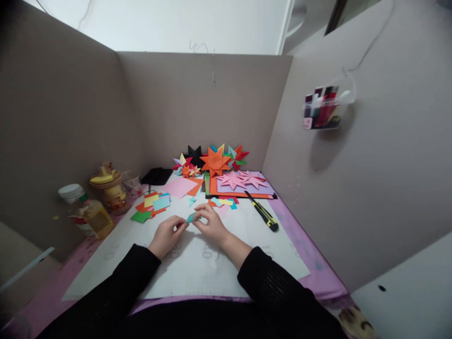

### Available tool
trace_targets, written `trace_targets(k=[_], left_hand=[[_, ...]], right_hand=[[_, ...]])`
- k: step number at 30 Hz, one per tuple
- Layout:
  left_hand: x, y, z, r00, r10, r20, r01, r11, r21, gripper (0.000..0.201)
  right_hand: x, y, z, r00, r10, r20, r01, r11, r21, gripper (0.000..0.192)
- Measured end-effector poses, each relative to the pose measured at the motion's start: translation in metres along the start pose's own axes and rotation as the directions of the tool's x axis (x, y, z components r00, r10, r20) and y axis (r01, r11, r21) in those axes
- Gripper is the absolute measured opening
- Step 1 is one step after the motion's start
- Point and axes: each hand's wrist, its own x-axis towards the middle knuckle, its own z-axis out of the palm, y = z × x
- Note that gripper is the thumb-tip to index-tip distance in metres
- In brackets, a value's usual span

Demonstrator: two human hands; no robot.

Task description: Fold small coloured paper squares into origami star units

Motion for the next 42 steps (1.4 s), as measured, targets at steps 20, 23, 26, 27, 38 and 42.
trace_targets(k=[20,23,26,27,38,42], left_hand=[[0.007,-0.003,0.006,0.931,-0.346,0.121,0.344,0.713,-0.611,0.026],[0.005,-0.002,0.008,0.908,-0.366,0.203,0.407,0.658,-0.633,0.027],[0.008,-0.007,0.007,0.886,-0.358,0.294,0.463,0.654,-0.599,0.025],[0.011,-0.011,0.005,0.885,-0.360,0.296,0.466,0.676,-0.571,0.026],[0.128,-0.107,-0.035,0.938,-0.335,-0.092,0.345,0.862,0.372,0.043],[0.171,-0.145,-0.041,0.917,-0.336,-0.214,0.397,0.738,0.545,0.058]], right_hand=[[-0.007,-0.002,0.004,0.982,-0.146,0.120,0.173,0.950,-0.261,0.023],[-0.008,-0.001,0.006,0.960,-0.227,0.167,0.274,0.889,-0.368,0.016],[-0.006,0.003,0.008,0.956,-0.244,0.161,0.288,0.878,-0.383,0.013],[-0.006,0.004,0.007,0.960,-0.235,0.151,0.275,0.886,-0.374,0.013],[-0.003,0.010,-0.003,0.976,-0.065,0.207,0.098,0.983,-0.153,0.020],[-0.002,0.009,0.001,0.963,-0.063,0.263,0.092,0.991,-0.101,0.023]])
